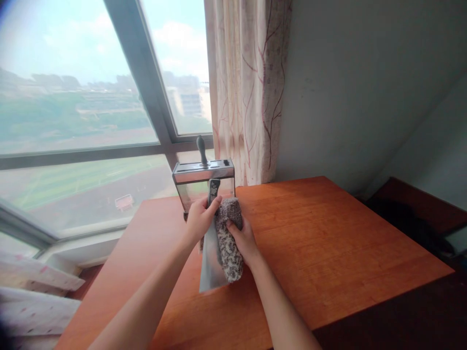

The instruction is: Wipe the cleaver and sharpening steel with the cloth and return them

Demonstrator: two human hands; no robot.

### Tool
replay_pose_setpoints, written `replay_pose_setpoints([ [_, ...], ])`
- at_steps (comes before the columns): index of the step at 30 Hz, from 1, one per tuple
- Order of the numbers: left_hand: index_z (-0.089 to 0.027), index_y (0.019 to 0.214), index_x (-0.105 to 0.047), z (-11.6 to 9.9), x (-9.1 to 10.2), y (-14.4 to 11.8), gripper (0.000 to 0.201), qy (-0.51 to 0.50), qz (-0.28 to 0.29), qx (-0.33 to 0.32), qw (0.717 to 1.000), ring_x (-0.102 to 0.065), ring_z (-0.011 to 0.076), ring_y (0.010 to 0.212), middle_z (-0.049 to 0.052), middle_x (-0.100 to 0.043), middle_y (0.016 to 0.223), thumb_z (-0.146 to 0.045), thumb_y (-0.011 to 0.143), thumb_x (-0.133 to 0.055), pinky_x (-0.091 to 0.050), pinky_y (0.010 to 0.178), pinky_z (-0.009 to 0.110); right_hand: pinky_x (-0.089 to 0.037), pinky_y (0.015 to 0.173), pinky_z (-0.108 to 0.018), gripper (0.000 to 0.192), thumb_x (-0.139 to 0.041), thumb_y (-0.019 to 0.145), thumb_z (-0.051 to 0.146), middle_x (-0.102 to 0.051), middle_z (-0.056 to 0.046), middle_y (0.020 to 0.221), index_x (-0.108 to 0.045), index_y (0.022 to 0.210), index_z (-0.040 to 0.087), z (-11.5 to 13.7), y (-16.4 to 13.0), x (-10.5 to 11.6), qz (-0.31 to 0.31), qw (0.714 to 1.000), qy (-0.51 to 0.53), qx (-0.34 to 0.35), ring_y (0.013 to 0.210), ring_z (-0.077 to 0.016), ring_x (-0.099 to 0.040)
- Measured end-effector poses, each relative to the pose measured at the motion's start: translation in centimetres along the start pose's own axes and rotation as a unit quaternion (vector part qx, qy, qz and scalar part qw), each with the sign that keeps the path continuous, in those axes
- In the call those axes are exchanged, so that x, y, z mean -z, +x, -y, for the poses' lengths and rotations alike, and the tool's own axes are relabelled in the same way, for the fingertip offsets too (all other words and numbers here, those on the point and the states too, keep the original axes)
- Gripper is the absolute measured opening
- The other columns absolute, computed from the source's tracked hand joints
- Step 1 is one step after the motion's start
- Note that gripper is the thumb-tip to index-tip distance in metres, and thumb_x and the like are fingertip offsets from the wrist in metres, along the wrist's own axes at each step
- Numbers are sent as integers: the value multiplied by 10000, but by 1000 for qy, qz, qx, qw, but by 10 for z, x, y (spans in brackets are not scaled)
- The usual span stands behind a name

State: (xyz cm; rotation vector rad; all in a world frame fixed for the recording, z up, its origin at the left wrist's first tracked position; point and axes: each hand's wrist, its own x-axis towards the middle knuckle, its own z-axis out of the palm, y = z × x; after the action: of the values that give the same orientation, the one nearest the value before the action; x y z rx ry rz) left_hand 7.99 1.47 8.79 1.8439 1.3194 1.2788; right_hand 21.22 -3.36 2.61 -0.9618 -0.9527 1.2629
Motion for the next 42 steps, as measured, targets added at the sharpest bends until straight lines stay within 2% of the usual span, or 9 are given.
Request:
replay_pose_setpoints([
  [6,-186,550,-396,1,4,4,423,-85,3,9,996,-363,116,561,-32,-374,560,-474,836,-516,-259,523,237,-498,795,-362,437,-706,724,488,-703,-73,1024,-639,1041,195,-4,-2,-6,11,1000,17,-7,905,-253,-647],
  [14,-181,558,-488,13,24,17,449,-175,-155,95,968,-347,105,488,-39,-379,501,-545,813,-549,-263,476,237,-474,811,-338,416,-754,697,446,-706,-42,961,-653,1008,188,-14,-3,-8,95,994,7,-51,870,-210,-639],
  [19,-182,582,-518,20,42,24,449,-202,-220,103,949,-353,105,477,-42,-388,501,-578,790,-564,-264,472,238,-464,818,-326,419,-781,679,391,-703,-33,960,-655,1019,181,-8,-6,-7,148,986,-3,-80,874,-200,-631],
  [22,-184,578,-518,18,46,25,451,-190,-234,94,949,-362,109,483,-40,-400,503,-577,795,-555,-271,483,242,-467,783,-304,442,-796,655,375,-701,-29,939,-650,1025,182,-4,-9,-6,179,978,29,-100,854,-194,-628],
  [24,-186,571,-507,15,44,22,458,-172,-227,92,954,-365,110,488,-39,-400,503,-579,806,-538,-274,489,243,-474,740,-300,453,-807,631,377,-698,-28,909,-651,1009,183,-4,-11,-7,182,975,49,-117,809,-193,-628],
  [27,-189,574,-491,7,35,17,461,-146,-189,98,966,-367,112,494,-42,-388,504,-581,814,-528,-279,494,243,-481,729,-315,421,-819,609,370,-698,-23,871,-664,957,192,-5,-11,-8,150,979,50,-126,768,-194,-631],
  [34,-190,556,-441,-9,14,5,463,-121,-130,76,981,-374,118,522,-38,-387,520,-553,834,-513,-298,521,250,-484,824,-373,409,-814,618,371,-712,-39,934,-674,964,203,1,-6,-5,99,992,23,-79,853,-233,-649],
  [38,-187,563,-436,-11,5,2,441,-117,-87,58,988,-387,119,551,-35,-389,541,-509,859,-493,-303,550,248,-479,839,-381,430,-815,616,381,-719,-51,938,-675,976,193,8,-6,-4,82,994,43,-65,857,-241,-655],
  [42,-181,582,-468,-5,9,6,438,-115,-37,36,992,-415,126,570,-26,-433,561,-507,875,-468,-314,559,246,-483,834,-383,433,-804,629,403,-714,-49,932,-669,986,197,8,-9,-9,73,993,59,-69,851,-239,-655],
])
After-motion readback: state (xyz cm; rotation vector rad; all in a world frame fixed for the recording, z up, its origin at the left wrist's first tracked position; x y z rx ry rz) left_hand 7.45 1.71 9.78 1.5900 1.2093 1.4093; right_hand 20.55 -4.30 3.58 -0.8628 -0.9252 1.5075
